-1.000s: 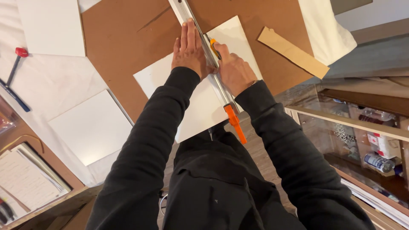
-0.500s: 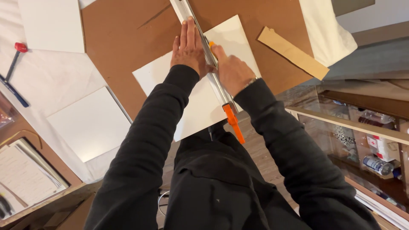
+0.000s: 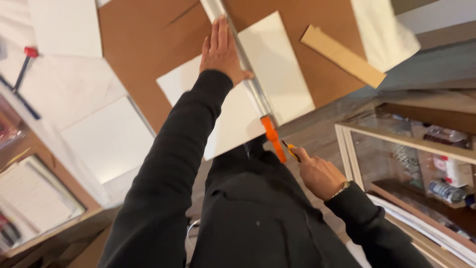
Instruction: The person aligns a metal ruler on a white board and uses an orange clamp to secure it. They then use a utility knife to cut along the ruler's edge, separating a strip from the board. The process is repeated on another board.
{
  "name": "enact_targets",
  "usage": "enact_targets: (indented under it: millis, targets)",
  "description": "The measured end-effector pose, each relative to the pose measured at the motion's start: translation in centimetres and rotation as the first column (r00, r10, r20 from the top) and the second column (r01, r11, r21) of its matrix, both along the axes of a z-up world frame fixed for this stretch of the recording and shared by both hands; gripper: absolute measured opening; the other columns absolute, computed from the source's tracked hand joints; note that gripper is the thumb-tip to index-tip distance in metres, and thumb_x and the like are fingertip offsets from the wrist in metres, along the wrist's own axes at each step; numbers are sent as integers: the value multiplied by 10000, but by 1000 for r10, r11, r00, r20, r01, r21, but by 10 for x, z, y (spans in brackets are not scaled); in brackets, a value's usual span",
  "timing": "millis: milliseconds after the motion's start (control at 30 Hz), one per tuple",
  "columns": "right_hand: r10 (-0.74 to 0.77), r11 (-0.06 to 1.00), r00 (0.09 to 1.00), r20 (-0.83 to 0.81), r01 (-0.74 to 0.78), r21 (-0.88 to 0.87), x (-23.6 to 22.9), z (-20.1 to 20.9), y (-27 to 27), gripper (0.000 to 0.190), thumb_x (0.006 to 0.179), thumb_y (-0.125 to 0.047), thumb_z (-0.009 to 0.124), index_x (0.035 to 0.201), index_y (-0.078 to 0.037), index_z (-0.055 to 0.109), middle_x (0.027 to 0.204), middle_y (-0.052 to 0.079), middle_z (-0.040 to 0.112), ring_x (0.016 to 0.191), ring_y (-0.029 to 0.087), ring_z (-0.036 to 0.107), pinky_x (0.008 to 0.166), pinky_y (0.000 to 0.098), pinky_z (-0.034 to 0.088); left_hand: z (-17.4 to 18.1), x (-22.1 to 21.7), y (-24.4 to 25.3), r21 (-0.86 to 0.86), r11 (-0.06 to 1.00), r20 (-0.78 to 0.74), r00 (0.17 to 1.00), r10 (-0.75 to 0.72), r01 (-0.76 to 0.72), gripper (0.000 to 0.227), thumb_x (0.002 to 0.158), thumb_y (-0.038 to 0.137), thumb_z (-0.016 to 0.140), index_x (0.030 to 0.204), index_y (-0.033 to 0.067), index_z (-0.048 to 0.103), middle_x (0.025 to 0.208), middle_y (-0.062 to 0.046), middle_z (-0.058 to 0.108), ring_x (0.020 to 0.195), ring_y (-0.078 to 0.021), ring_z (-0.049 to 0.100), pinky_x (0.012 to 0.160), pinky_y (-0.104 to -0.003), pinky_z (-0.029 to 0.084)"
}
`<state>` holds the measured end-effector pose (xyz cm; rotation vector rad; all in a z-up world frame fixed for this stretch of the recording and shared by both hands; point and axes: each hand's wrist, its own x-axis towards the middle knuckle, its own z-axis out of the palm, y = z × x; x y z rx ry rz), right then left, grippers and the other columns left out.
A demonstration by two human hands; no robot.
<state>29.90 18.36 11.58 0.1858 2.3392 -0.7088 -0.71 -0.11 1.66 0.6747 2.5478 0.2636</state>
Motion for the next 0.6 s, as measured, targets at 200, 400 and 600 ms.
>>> enact_targets:
  millis: [200, 400, 600]
  targets:
    - [-28, 993, 998, 57, 22, 112, 6, 13, 6, 422, 964, -126, 513, 1379, -116, 433, 767, 243, 688, 735, 447, 686, 638, 567, 525, -3, 2, 4, 7, 1000, -15, 1000, -6, 6, 1393, 685, 665, 879, 1588, -93, 136, 1693, -192, -27, 1589, -351, 26, 1266, -544, 184]
    - [-217, 975, 928, -303, 189, -120, -72, 21, -9, 401, 957, -82, 553, 1346, -50, 462, 927, 278, 692, 833, 496, 654, 657, 570, 511, -1, 3, 7, 33, 999, -14, 1000, 5, -4, 1422, 665, 639, 902, 1584, -103, 110, 1684, -197, -37, 1576, -349, 31, 1250, -546, 196]
    - [-176, 982, 863, -474, 117, -151, -162, -12, -27, 414, 1012, -64, 545, 1411, -55, 434, 928, 278, 676, 834, 493, 650, 687, 584, 489, 1, 3, 4, 34, 999, 6, 1000, 17, -17, 1419, 658, 621, 912, 1590, -95, 116, 1692, -190, -18, 1587, -339, 37, 1262, -539, 201]
